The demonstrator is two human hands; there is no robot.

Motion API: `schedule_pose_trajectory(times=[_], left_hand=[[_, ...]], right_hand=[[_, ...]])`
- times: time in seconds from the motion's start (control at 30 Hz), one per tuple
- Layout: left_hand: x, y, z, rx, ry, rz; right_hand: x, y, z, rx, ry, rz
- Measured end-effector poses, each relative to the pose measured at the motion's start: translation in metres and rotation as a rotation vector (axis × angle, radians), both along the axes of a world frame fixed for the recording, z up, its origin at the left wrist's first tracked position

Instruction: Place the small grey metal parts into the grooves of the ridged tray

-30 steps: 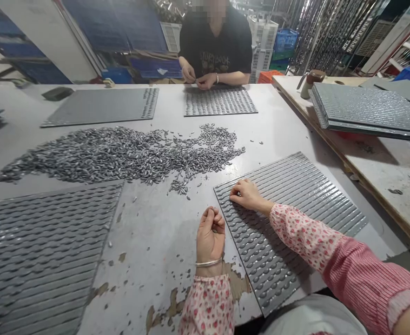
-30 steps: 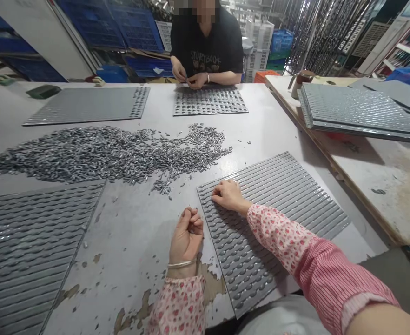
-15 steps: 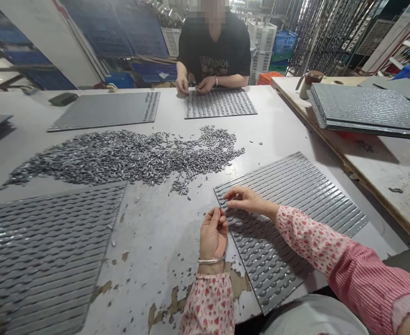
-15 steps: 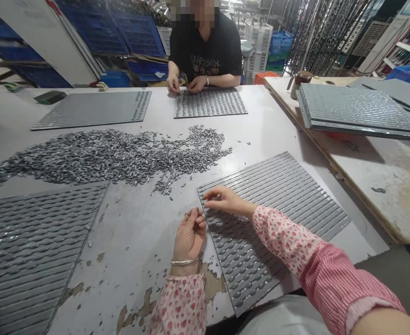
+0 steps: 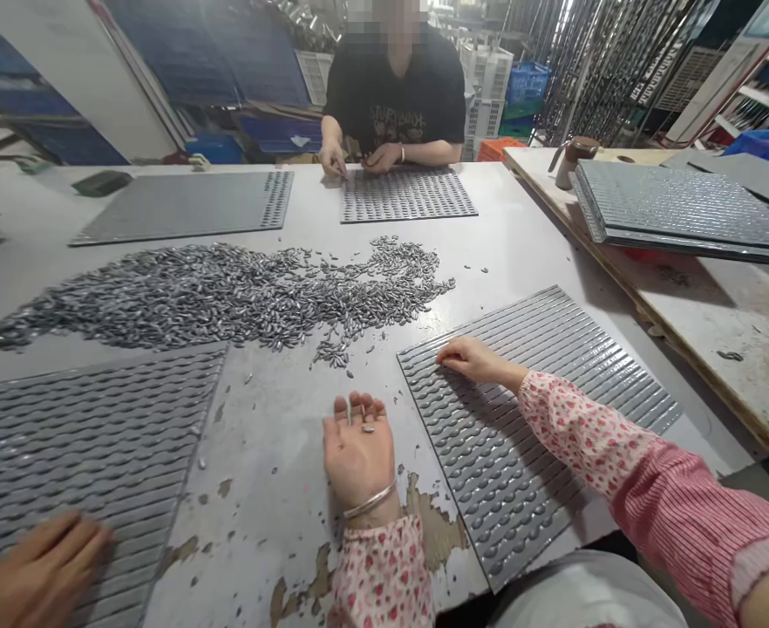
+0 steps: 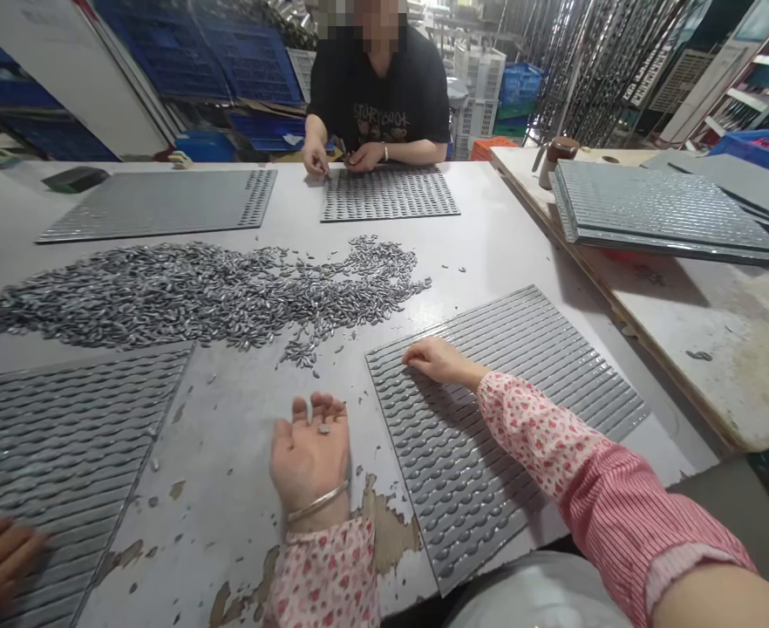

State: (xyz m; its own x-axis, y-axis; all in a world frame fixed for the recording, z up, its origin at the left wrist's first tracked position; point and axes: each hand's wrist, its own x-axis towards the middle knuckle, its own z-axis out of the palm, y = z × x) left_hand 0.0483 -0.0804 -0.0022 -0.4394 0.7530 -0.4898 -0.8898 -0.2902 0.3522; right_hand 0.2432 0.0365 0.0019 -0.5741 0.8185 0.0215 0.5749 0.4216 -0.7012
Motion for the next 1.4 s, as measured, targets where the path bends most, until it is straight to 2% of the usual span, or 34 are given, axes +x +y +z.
schedule_pose_trajectory(times=[0.1, 0.33, 0.43, 0.5, 0.57, 0.63, 0.7, 0.83, 0.93, 1.0, 1.1, 1.23, 1.4], left_hand=[[0.006, 0.001, 0.0, -0.015, -0.045, -0.108], [0.013, 0.002, -0.002, -0.008, -0.038, -0.232], [0.016, 0.003, -0.002, -0.016, 0.031, -0.28], [0.02, 0.003, 0.001, -0.022, 0.06, -0.297], [0.023, 0.002, 0.004, -0.025, 0.067, -0.304], [0.026, 0.0, 0.008, -0.016, 0.071, -0.308], [0.029, -0.002, 0.01, -0.009, 0.087, -0.313], [0.032, -0.005, 0.008, 0.008, 0.125, -0.336], [0.029, -0.003, 0.006, 0.023, 0.159, -0.321], [0.026, -0.001, 0.003, 0.014, 0.184, -0.282], [0.02, 0.001, -0.002, 0.007, 0.192, -0.271], [0.018, 0.001, -0.004, 0.0, 0.148, -0.303], [0.018, 0.002, -0.004, 0.015, 0.068, -0.263]], right_hand=[[-0.003, -0.003, -0.003, -0.001, -0.068, -0.014], [-0.015, -0.005, -0.006, 0.142, -0.208, -0.004], [-0.014, -0.006, -0.005, 0.119, -0.158, -0.05], [-0.016, -0.013, 0.0, 0.078, -0.043, -0.055], [-0.021, -0.025, 0.006, 0.007, 0.107, 0.029], [-0.031, -0.041, 0.012, -0.052, 0.207, 0.202], [-0.042, -0.056, 0.015, -0.023, 0.212, 0.327], [-0.055, -0.072, 0.013, 0.102, 0.145, 0.278], [-0.044, -0.062, 0.011, 0.048, 0.212, 0.203], [-0.027, -0.045, 0.011, -0.001, 0.227, 0.077], [-0.001, -0.017, 0.006, 0.001, 0.062, -0.101], [0.014, 0.004, -0.005, 0.119, -0.201, -0.083], [0.011, 0.006, -0.007, 0.154, -0.335, -0.023]])
